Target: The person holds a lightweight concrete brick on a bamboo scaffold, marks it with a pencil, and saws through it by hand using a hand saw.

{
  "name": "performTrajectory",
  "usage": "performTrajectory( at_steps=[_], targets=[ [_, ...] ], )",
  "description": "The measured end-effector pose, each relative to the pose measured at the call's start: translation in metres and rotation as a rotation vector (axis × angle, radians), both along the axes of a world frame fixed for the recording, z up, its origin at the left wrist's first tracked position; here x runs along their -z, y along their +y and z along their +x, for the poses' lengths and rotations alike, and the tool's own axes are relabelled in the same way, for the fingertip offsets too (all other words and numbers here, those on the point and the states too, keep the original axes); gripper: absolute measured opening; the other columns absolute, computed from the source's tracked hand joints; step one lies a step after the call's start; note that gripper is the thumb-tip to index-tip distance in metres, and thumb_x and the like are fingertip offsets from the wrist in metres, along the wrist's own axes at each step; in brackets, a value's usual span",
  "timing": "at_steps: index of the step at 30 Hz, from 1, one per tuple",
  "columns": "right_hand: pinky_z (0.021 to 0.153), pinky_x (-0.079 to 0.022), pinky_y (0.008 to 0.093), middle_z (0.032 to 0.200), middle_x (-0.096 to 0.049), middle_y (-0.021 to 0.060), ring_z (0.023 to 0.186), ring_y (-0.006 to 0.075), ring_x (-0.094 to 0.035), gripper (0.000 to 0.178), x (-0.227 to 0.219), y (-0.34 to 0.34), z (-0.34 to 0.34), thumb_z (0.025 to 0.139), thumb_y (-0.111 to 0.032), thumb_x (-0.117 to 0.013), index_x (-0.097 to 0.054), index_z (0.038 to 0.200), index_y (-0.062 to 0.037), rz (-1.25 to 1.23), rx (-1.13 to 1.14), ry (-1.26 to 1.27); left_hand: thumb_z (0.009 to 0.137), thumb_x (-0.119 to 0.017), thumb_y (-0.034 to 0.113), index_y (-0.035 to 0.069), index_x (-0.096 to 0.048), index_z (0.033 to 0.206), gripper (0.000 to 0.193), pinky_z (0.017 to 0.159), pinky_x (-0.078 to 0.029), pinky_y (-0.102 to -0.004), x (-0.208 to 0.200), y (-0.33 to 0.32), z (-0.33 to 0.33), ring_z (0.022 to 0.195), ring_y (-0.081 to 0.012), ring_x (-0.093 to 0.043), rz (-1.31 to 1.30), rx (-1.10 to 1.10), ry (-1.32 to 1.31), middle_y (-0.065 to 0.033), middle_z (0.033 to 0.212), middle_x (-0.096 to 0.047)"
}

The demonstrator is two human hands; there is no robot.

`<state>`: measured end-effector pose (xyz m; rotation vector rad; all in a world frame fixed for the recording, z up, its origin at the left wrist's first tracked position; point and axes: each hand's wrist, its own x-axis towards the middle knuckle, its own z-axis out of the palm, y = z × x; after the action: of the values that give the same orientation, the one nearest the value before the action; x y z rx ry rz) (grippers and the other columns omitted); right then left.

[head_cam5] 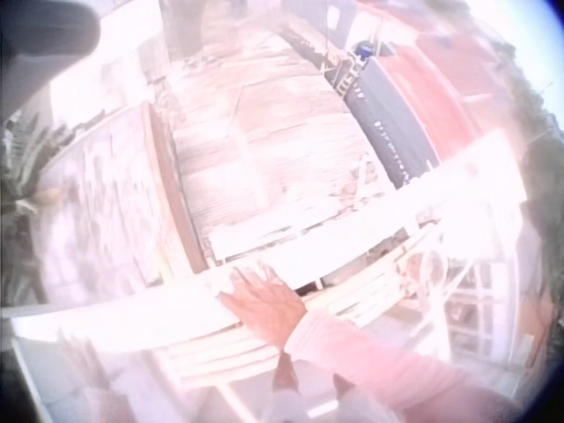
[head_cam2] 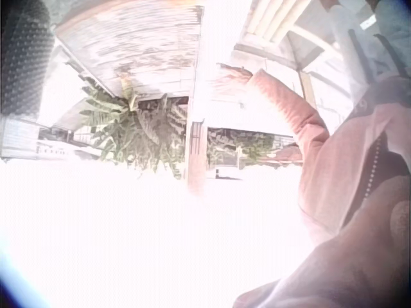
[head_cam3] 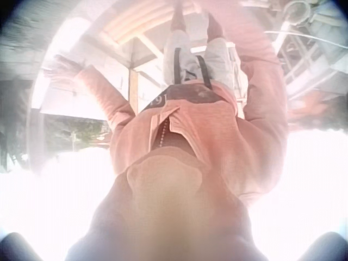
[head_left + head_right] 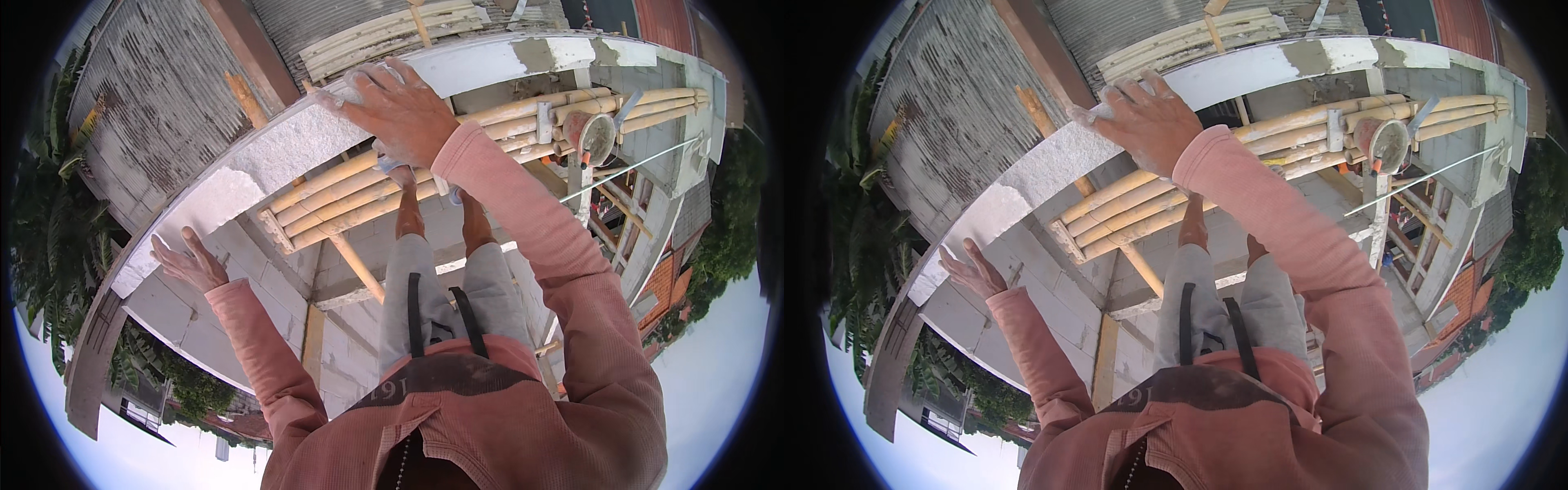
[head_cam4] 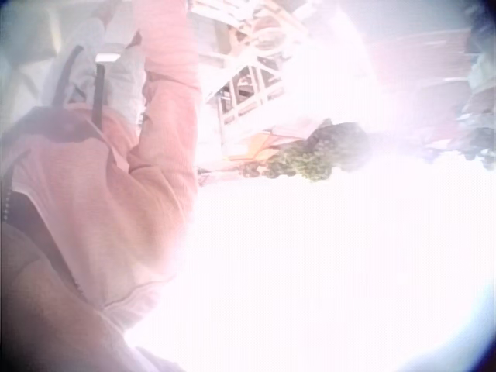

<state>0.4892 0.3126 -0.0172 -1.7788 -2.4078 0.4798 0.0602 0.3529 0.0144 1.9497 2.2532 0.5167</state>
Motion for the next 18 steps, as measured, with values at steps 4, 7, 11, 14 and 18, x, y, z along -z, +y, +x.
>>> performTrajectory(
  at_steps=[4, 7, 11, 14, 18],
  targets=[
    [0.115, -0.038, 0.0547, 0.13, -0.063, 0.0098, 0.127, 0.0311, -0.056, 0.051, -0.004, 0.008, -0.002, 0.097, -0.008, -0.057, -0.054, 0.147, -0.0172, 0.006, 0.042, 0.076, 0.085, -0.053, 0.086, 0.0, -0.026, 0.161, 0.118, 0.124, -0.022, -0.0541, 0.012, 0.032, -0.046, 0.151, -0.0421, -0.025, -0.028, 0.551, 0.138, -0.0287, 0.161, -0.028],
    [0.113, -0.04, 0.0539, 0.13, -0.063, 0.0097, 0.125, 0.0315, -0.057, 0.054, 0.0, 0.007, 0.0, 0.095, -0.007, -0.06, -0.054, 0.147, -0.0174, 0.032, 0.015, 0.099, 0.077, -0.058, 0.089, 0.002, -0.024, 0.162, 0.126, 0.124, -0.025, -0.0536, 0.013, 0.046, -0.075, 0.152, -0.0407, -0.027, -0.097, 0.645, 0.152, -0.0263, 0.163, -0.027],
    [0.114, -0.039, 0.0531, 0.13, -0.063, 0.0087, 0.124, 0.0316, -0.057, 0.058, -0.008, 0.003, -0.003, 0.092, -0.005, -0.064, -0.054, 0.148, -0.0179, 0.053, 0.004, 0.098, 0.07, -0.077, 0.073, 0.005, -0.029, 0.161, 0.123, 0.124, -0.022, -0.0551, 0.027, 0.06, -0.13, 0.152, -0.0373, -0.03, -0.235, 0.518, 0.0, -0.0201, 0.163, -0.034],
    [0.114, -0.039, 0.0539, 0.128, -0.062, 0.0125, 0.127, 0.0343, -0.055, 0.066, -0.015, 0.008, -0.002, 0.088, -0.008, -0.069, -0.051, 0.151, -0.0183, -0.047, 0.011, 0.126, 0.08, -0.078, 0.057, 0.009, -0.03, 0.161, 0.105, 0.126, -0.019, -0.0517, 0.051, 0.066, -0.165, 0.153, -0.0329, -0.031, -0.425, 0.301, -0.421, -0.0137, 0.163, -0.037],
    [0.119, -0.037, 0.0514, 0.148, -0.047, 0.0184, 0.14, 0.0374, -0.043, 0.09, -0.018, 0.002, 0.014, 0.079, -0.021, -0.082, -0.039, 0.158, -0.0147, -0.139, 0.065, 0.274, 0.092, -0.071, 0.037, 0.013, -0.04, 0.153, 0.072, 0.125, -0.013, -0.0529, 0.065, 0.067, -0.143, 0.154, -0.0302, -0.03, -0.364, 0.505, 0.016, -0.007, 0.161, -0.044]
  ],
)
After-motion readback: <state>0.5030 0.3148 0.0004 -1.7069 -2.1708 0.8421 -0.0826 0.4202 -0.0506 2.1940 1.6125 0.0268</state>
